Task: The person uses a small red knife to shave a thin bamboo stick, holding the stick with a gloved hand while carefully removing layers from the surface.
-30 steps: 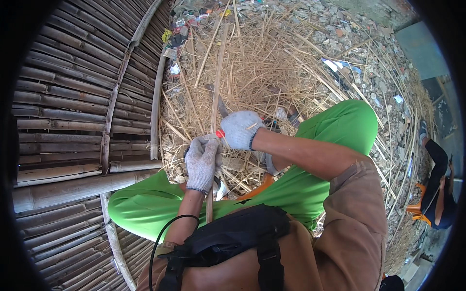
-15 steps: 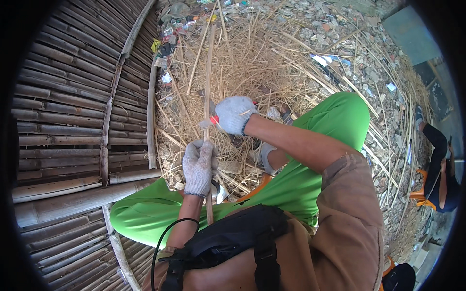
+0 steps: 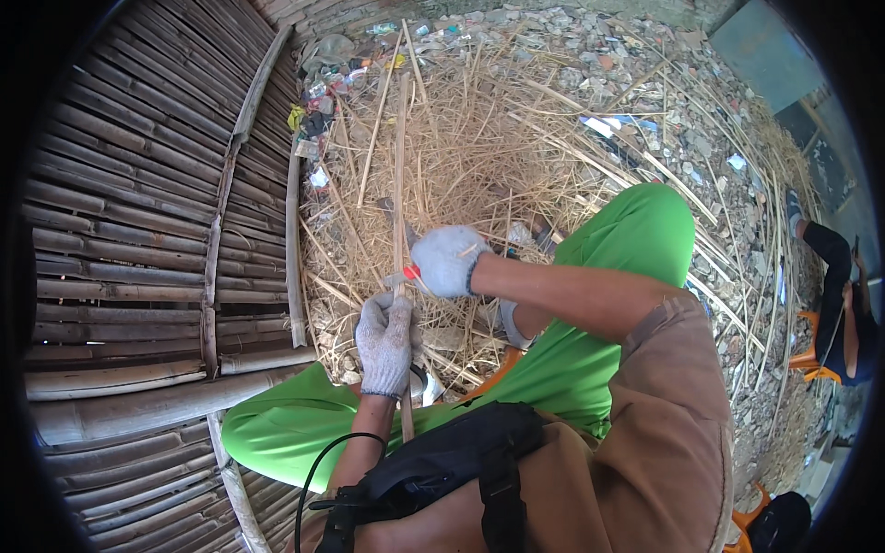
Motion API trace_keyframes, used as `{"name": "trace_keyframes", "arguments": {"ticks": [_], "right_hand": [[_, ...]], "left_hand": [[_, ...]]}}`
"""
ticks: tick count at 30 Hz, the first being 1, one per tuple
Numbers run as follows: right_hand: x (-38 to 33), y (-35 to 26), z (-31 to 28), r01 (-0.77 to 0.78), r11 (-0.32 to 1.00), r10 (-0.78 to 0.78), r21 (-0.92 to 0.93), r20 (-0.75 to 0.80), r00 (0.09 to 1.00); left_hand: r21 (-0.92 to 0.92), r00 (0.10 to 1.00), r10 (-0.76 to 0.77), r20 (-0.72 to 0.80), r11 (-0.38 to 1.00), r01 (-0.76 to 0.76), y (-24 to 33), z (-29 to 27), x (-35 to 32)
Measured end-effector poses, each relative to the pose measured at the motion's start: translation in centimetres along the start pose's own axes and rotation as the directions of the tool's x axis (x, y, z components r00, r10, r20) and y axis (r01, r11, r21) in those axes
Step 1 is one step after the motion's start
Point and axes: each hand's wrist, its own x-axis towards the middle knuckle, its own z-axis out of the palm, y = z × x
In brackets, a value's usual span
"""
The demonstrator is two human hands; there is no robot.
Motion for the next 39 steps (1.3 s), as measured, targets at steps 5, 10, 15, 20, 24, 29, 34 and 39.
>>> {"name": "trace_keyframes", "arguments": {"ticks": [5,10,15,20,24,29,34,39], "right_hand": [[1.1,0.4,0.5,-0.009,0.999,0.006,-0.041,-0.069,0.998],[1.5,0.4,-1.1,-0.024,0.999,0.019,-0.046,-0.104,0.994],[1.3,0.0,-3.3,-0.054,0.998,0.052,-0.035,-0.049,0.997],[2.0,0.6,-4.0,-0.095,0.995,0.094,-0.018,-0.078,0.992],[3.5,4.8,-6.7,-0.207,0.978,0.205,0.019,-0.237,0.950],[4.5,6.2,-7.0,-0.273,0.962,0.270,0.020,-0.221,0.937],[4.0,8.2,-10.4,-0.304,0.953,0.293,-0.016,-0.223,0.930],[4.4,11.9,-14.8,-0.454,0.885,0.465,0.105,-0.255,0.848]], "left_hand": [[0.046,0.998,0.047,-0.029,0.998,-0.046,-0.7,0.0,0.2],[0.012,0.995,0.084,-0.051,0.996,-0.084,0.1,0.2,0.7],[-0.037,0.998,0.045,-0.053,0.998,-0.047,1.7,0.2,0.1],[-0.048,0.998,0.052,-0.020,0.997,-0.053,2.7,0.0,-0.2],[-0.093,0.995,0.093,0.041,0.992,-0.089,1.6,0.7,-1.3],[0.016,0.992,0.120,0.036,0.993,-0.120,1.6,0.6,-1.7],[0.125,0.979,0.200,0.025,0.971,-0.202,1.3,0.8,-2.2],[0.086,0.983,0.173,0.066,0.980,-0.179,2.4,1.8,-4.2]]}}
